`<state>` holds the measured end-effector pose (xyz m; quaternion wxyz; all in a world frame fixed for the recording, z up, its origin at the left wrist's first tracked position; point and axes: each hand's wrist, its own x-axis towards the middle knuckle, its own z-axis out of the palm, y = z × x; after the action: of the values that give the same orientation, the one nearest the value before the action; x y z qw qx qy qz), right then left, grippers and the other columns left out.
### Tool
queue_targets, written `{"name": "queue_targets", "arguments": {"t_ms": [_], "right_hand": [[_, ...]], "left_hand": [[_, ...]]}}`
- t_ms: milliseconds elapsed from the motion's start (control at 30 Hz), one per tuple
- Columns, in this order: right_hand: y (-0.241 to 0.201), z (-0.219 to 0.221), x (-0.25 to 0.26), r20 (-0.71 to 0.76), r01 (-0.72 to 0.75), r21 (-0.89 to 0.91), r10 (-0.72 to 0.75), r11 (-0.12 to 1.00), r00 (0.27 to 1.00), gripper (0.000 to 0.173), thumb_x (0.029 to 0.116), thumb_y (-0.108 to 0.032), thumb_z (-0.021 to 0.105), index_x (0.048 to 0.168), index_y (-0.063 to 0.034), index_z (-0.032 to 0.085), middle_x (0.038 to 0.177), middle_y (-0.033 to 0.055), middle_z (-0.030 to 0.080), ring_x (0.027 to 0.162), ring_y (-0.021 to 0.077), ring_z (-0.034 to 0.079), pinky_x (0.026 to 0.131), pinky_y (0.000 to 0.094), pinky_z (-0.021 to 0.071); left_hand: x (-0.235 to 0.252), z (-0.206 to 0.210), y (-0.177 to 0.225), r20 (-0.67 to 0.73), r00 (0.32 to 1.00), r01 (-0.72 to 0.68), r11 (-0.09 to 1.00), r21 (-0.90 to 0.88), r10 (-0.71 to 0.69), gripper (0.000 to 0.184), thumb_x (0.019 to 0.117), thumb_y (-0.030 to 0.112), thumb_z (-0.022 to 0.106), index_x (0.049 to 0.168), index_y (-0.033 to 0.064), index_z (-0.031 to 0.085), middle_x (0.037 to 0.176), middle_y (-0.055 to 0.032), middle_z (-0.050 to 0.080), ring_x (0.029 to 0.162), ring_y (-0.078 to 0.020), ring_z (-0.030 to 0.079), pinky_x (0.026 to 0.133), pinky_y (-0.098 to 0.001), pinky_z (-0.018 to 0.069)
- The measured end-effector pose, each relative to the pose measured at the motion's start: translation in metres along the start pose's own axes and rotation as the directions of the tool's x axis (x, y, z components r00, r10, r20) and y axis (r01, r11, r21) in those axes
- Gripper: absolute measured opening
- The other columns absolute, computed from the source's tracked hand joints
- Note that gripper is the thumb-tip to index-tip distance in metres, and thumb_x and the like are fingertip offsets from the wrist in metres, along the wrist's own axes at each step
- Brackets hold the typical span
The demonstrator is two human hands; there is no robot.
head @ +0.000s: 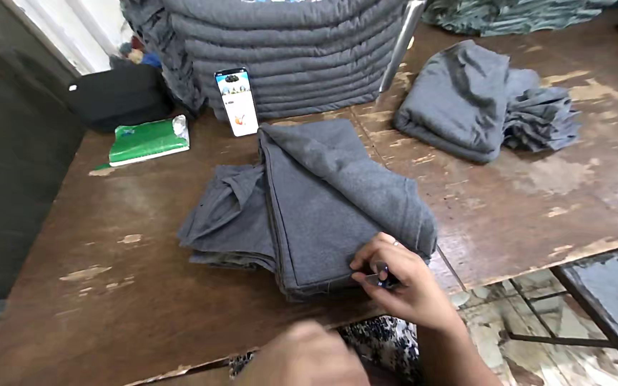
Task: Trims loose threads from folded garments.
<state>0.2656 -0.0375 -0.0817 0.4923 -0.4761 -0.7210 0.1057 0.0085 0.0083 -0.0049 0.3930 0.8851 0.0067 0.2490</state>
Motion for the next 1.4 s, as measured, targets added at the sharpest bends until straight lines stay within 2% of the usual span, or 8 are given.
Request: {"name": "queue_targets", "arguments": {"t_ms": [167, 633, 800, 933, 1033, 1167, 1267, 1400], "right_hand": [[-0.005, 0.009, 0.003, -0.076, -0.029, 0.092, 0.036, 0.995, 0.996, 0.009, 0.0918, -0.009, 0.063, 0.087, -0.0071, 0.056, 0.087, 0.0061, 0.064, 0.088, 0.0115, 0.059, 0.082, 0.0240, 0.0465], [-0.009, 0.004, 0.010, 0.043, -0.077, -0.074, 0.080, 0.994, 0.996, 0.010, 0.0906, -0.015, 0.067, 0.092, -0.0056, 0.064, 0.092, 0.0068, 0.067, 0.089, 0.0148, 0.060, 0.081, 0.0289, 0.0479], [-0.008, 0.009, 0.011, -0.022, -0.046, -0.070, 0.045, 0.996, 0.999, 0.005, 0.0914, -0.010, 0.063, 0.090, -0.0060, 0.063, 0.085, 0.0049, 0.066, 0.084, 0.0131, 0.059, 0.078, 0.0269, 0.0464], [-0.013, 0.005, 0.016, -0.055, -0.008, 0.013, 0.009, 1.000, 0.998, 0.005, 0.0902, -0.007, 0.061, 0.090, -0.0067, 0.056, 0.088, 0.0060, 0.065, 0.084, 0.0114, 0.058, 0.078, 0.0249, 0.0459], [-0.017, -0.006, 0.025, -0.093, 0.038, 0.008, -0.037, 0.999, 0.995, 0.007, 0.0929, -0.008, 0.061, 0.090, -0.0066, 0.054, 0.090, 0.0071, 0.065, 0.086, 0.0107, 0.060, 0.081, 0.0236, 0.0477], [-0.015, -0.014, 0.037, -0.251, 0.055, -0.081, -0.073, 0.995, 0.965, 0.011, 0.0941, -0.009, 0.063, 0.088, -0.0067, 0.054, 0.089, 0.0060, 0.066, 0.078, 0.0059, 0.061, 0.072, 0.0196, 0.0498], [-0.008, -0.004, 0.043, -0.352, -0.004, -0.201, -0.069, 0.980, 0.933, 0.015, 0.0920, -0.006, 0.063, 0.083, -0.0044, 0.052, 0.091, 0.0078, 0.064, 0.073, 0.0045, 0.058, 0.065, 0.0160, 0.0490], [0.004, 0.019, 0.036, -0.179, -0.131, -0.271, 0.084, 0.954, 0.980, 0.009, 0.0877, -0.009, 0.060, 0.089, -0.0005, 0.065, 0.093, 0.0126, 0.066, 0.072, 0.0135, 0.061, 0.061, 0.0269, 0.0518]], "left_hand": [[0.027, 0.025, -0.059, -0.361, 0.921, 0.309, 0.842, 0.443, -0.148, 0.023, 0.0996, 0.030, 0.062, 0.114, 0.0179, 0.076, 0.108, -0.0006, 0.072, 0.104, -0.0170, 0.066, 0.087, -0.0360, 0.0531], [0.024, 0.029, -0.078, -0.455, 0.882, 0.344, 0.826, 0.446, -0.122, 0.018, 0.0991, 0.024, 0.063, 0.098, 0.0147, 0.078, 0.095, 0.0007, 0.073, 0.093, -0.0138, 0.067, 0.086, -0.0298, 0.0534], [0.024, 0.027, -0.080, -0.398, 0.910, 0.315, 0.818, 0.481, -0.117, 0.031, 0.0935, 0.046, 0.069, 0.099, 0.0164, 0.078, 0.095, -0.0003, 0.071, 0.092, -0.0161, 0.065, 0.082, -0.0338, 0.0513], [0.027, 0.030, -0.078, -0.513, 0.851, 0.367, 0.825, 0.429, -0.112, 0.022, 0.0974, 0.030, 0.066, 0.093, 0.0133, 0.079, 0.090, -0.0022, 0.070, 0.091, -0.0148, 0.064, 0.083, -0.0269, 0.0512], [0.030, 0.027, -0.073, -0.585, 0.801, 0.430, 0.804, 0.410, -0.130, 0.019, 0.0835, 0.008, 0.068, 0.098, 0.0089, 0.080, 0.094, -0.0080, 0.068, 0.092, -0.0147, 0.064, 0.085, -0.0197, 0.0520], [0.036, 0.027, -0.069, -0.572, 0.802, 0.459, 0.789, 0.408, -0.171, 0.024, 0.0868, 0.008, 0.066, 0.106, 0.0096, 0.080, 0.099, -0.0094, 0.071, 0.093, -0.0140, 0.068, 0.084, -0.0196, 0.0544], [0.045, 0.034, -0.066, -0.562, 0.802, 0.434, 0.844, 0.314, -0.203, 0.026, 0.0978, 0.011, 0.061, 0.119, 0.0030, 0.075, 0.104, -0.0112, 0.074, 0.094, -0.0141, 0.071, 0.087, -0.0221, 0.0562], [0.054, 0.032, -0.065, -0.566, 0.727, 0.167, 0.900, -0.404, -0.389, 0.054, 0.0988, -0.002, 0.057, 0.147, -0.0135, 0.036, 0.109, -0.0104, 0.072, 0.094, -0.0078, 0.070, 0.087, -0.0238, 0.0591]]}}
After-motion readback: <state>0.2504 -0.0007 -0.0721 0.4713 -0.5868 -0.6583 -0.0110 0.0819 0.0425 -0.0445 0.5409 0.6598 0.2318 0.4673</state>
